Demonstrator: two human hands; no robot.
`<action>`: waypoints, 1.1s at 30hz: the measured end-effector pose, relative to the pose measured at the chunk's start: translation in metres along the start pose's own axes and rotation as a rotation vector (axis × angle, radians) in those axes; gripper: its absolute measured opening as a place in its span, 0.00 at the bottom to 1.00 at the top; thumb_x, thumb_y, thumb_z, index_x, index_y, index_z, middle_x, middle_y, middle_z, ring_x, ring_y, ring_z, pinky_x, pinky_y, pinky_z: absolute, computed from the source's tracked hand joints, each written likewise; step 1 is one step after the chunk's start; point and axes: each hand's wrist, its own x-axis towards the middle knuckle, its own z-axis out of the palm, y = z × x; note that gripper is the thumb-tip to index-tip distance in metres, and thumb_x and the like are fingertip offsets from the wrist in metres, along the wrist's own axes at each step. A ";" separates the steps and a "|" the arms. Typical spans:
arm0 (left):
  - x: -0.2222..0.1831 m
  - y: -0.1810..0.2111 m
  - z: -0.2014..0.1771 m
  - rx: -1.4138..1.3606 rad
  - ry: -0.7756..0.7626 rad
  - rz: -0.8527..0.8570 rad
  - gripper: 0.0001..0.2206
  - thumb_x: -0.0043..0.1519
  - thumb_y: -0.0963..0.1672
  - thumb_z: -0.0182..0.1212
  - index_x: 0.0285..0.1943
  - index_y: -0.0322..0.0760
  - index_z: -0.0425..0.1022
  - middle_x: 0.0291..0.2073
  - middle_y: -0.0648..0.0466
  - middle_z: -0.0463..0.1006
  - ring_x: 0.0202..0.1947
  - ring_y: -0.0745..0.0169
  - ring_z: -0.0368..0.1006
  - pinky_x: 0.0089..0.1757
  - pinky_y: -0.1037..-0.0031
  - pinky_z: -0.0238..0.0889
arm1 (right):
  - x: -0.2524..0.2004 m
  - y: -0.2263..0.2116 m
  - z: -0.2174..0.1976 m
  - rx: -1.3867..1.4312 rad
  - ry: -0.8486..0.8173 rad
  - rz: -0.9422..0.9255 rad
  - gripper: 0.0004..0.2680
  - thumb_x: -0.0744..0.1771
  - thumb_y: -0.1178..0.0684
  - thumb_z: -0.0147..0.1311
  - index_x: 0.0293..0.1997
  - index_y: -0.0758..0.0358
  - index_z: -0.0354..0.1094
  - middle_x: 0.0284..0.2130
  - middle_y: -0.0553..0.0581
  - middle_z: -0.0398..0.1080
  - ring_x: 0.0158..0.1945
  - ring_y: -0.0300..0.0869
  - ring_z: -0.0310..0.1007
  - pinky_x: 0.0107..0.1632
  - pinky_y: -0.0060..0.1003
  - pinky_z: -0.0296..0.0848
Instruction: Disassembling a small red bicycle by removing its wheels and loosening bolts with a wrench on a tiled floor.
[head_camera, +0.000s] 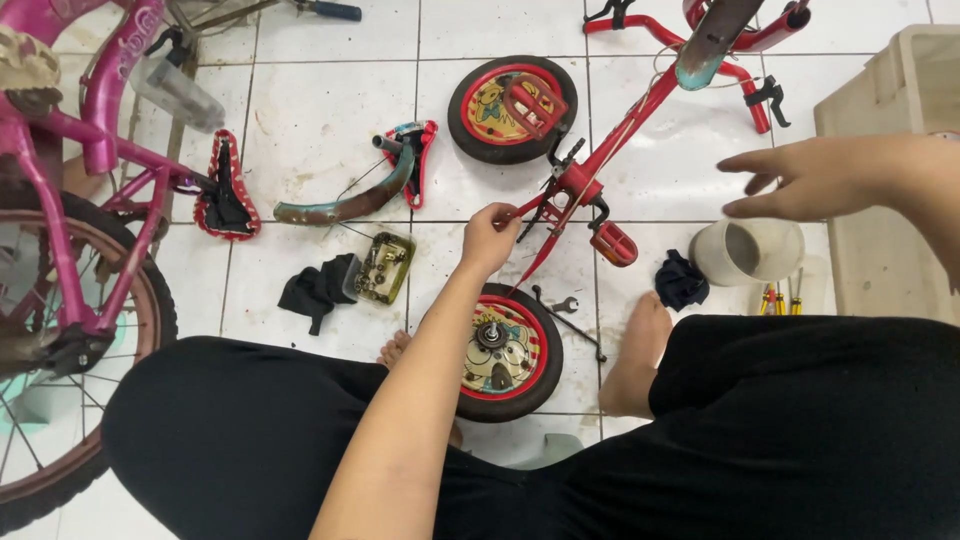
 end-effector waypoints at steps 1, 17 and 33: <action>0.000 -0.003 0.008 -0.005 0.006 -0.004 0.10 0.58 0.42 0.61 0.47 0.36 0.81 0.39 0.52 0.83 0.40 0.62 0.78 0.44 0.75 0.72 | -0.020 -0.018 -0.008 -0.008 0.000 -0.003 0.26 0.65 0.31 0.47 0.73 0.36 0.54 0.63 0.49 0.72 0.65 0.50 0.74 0.72 0.57 0.69; 0.004 0.048 0.040 0.140 0.266 0.304 0.19 0.58 0.41 0.67 0.58 0.27 0.73 0.31 0.47 0.84 0.34 0.51 0.79 0.39 0.65 0.70 | -0.004 -0.106 -0.075 0.027 0.332 -0.556 0.18 0.65 0.40 0.54 0.59 0.52 0.69 0.48 0.56 0.78 0.48 0.53 0.81 0.50 0.51 0.80; -0.006 0.044 0.006 -0.071 0.087 0.150 0.16 0.51 0.43 0.70 0.46 0.39 0.72 0.28 0.53 0.70 0.26 0.56 0.75 0.30 0.68 0.71 | 0.067 -0.131 -0.069 0.030 0.382 -0.695 0.08 0.64 0.54 0.54 0.45 0.55 0.77 0.39 0.55 0.81 0.47 0.52 0.81 0.53 0.49 0.78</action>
